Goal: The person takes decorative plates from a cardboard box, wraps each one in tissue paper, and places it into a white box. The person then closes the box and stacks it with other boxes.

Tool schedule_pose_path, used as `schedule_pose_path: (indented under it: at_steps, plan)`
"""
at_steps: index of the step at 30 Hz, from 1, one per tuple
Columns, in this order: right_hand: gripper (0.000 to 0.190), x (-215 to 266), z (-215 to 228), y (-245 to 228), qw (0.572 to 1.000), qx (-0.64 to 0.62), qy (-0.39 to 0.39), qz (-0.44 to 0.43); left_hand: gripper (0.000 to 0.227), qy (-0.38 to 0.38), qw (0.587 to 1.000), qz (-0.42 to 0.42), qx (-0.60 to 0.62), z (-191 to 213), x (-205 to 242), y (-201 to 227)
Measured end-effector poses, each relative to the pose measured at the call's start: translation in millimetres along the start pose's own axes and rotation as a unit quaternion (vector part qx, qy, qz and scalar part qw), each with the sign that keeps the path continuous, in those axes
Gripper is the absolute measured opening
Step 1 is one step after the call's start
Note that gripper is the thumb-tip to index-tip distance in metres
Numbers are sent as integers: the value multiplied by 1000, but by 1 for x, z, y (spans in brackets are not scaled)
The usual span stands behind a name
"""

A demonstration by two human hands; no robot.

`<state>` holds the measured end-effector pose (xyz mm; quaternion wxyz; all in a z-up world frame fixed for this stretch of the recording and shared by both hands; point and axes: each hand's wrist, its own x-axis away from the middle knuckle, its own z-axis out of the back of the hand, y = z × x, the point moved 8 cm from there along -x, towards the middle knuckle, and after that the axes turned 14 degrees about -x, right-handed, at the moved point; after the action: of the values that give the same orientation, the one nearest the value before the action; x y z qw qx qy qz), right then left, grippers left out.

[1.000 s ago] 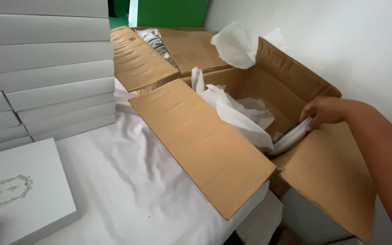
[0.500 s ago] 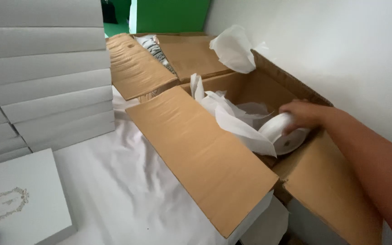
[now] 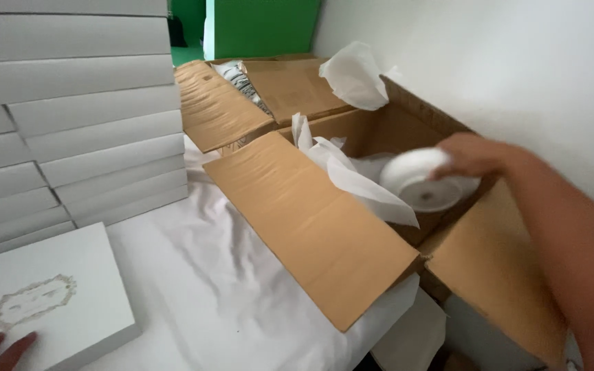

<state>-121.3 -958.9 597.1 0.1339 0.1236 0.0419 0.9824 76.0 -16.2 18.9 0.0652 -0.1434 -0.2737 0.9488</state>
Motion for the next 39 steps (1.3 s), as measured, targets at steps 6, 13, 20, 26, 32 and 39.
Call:
schedule_pose_path:
  at_steps: [6, 13, 20, 26, 32, 39]
  plan:
    - [45, 96, 109, -25, 927, -315, 184, -84, 103, 281, 953, 17, 112, 203, 48, -12]
    - [28, 161, 171, -39, 831, -442, 335, 51, 92, 264, 935, 12, 236, 401, 79, -50]
    - [42, 184, 109, -141, 776, -453, 423, 115, 69, 176, 954, -5, 243, 468, 99, -67]
    - [70, 273, -11, -352, 992, -94, 61, 56, 57, 165, 949, -12, 268, 462, 94, -77]
    - [37, 275, -195, -494, 882, -188, 42, 430, 56, 184, 944, -11, 274, 477, 93, -78]
    - [25, 333, -173, -540, 719, -359, 243, 543, 33, 135, 845, 7, 518, 496, 111, -113]
